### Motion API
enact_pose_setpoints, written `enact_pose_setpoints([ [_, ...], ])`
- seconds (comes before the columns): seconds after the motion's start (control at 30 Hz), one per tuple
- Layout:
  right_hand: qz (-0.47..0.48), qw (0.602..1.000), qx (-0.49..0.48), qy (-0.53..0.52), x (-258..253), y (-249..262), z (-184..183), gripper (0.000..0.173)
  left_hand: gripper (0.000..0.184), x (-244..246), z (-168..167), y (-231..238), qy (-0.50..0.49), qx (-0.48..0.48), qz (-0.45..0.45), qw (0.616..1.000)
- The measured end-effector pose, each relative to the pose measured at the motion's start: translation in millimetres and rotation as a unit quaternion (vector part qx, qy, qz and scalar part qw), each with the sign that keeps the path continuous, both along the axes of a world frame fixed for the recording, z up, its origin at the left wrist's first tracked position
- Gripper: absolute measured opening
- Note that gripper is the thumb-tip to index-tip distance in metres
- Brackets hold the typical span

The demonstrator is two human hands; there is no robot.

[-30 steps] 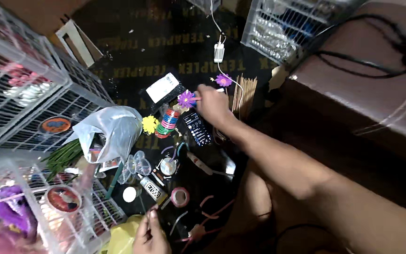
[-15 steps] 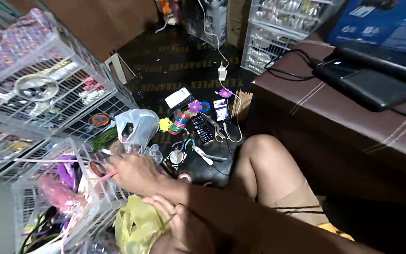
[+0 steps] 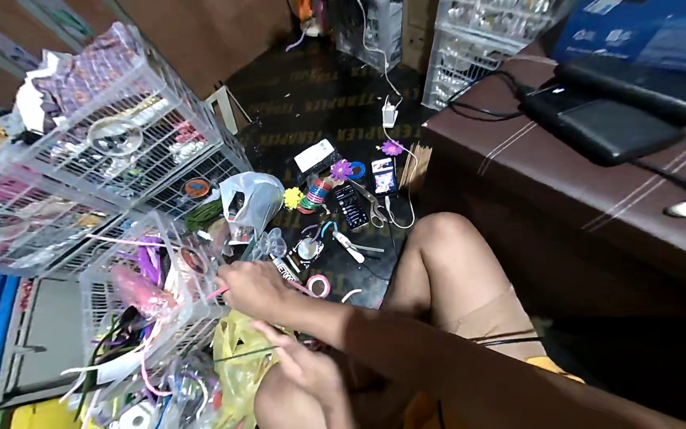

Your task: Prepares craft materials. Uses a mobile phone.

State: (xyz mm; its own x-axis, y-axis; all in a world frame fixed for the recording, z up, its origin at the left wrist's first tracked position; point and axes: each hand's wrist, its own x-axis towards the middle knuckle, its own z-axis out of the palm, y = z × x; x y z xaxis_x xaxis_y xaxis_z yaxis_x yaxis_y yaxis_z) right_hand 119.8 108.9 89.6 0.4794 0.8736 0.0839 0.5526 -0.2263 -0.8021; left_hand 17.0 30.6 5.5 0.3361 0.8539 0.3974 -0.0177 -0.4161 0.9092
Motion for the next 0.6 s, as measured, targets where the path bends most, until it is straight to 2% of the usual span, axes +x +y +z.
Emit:
enact_pose_setpoints([
  [0.07, 0.009, 1.000, -0.004, -0.014, -3, -4, 2, 0.035, 0.055, 6, 10, 17, -0.040, -0.052, 0.076, 0.995],
  [0.1, 0.015, 1.000, -0.004, -0.024, -3, -4, 2, 0.036, 0.052, 9, 16, 16, -0.059, -0.075, 0.084, 0.992],
  [0.17, 0.023, 0.998, 0.005, -0.050, -4, 1, -2, 0.035, 0.048, 14, 25, -2, -0.086, -0.120, 0.053, 0.988],
  [0.23, 0.041, 0.996, 0.007, -0.074, -4, 7, -8, 0.035, 0.051, 9, 32, -24, -0.125, -0.133, -0.010, 0.983],
  [0.3, 0.054, 0.995, 0.000, -0.087, 1, 7, -10, 0.032, 0.059, -6, 33, -25, -0.159, -0.089, -0.082, 0.980],
  [0.4, 0.033, 0.996, -0.015, -0.085, 9, 6, -12, 0.033, 0.049, -12, 41, -8, -0.180, -0.020, -0.075, 0.981],
  [0.5, 0.000, 0.999, -0.038, 0.016, 11, -4, -6, 0.033, 0.051, -12, 20, 1, -0.060, 0.076, -0.104, 0.990],
  [0.57, -0.006, 0.991, -0.100, 0.085, 7, -59, 30, 0.032, 0.050, -19, -5, -5, 0.006, 0.169, -0.158, 0.973],
  [0.6, -0.001, 0.991, -0.102, 0.089, -2, -116, 44, 0.033, 0.044, -24, -17, -12, 0.023, 0.202, -0.184, 0.962],
])
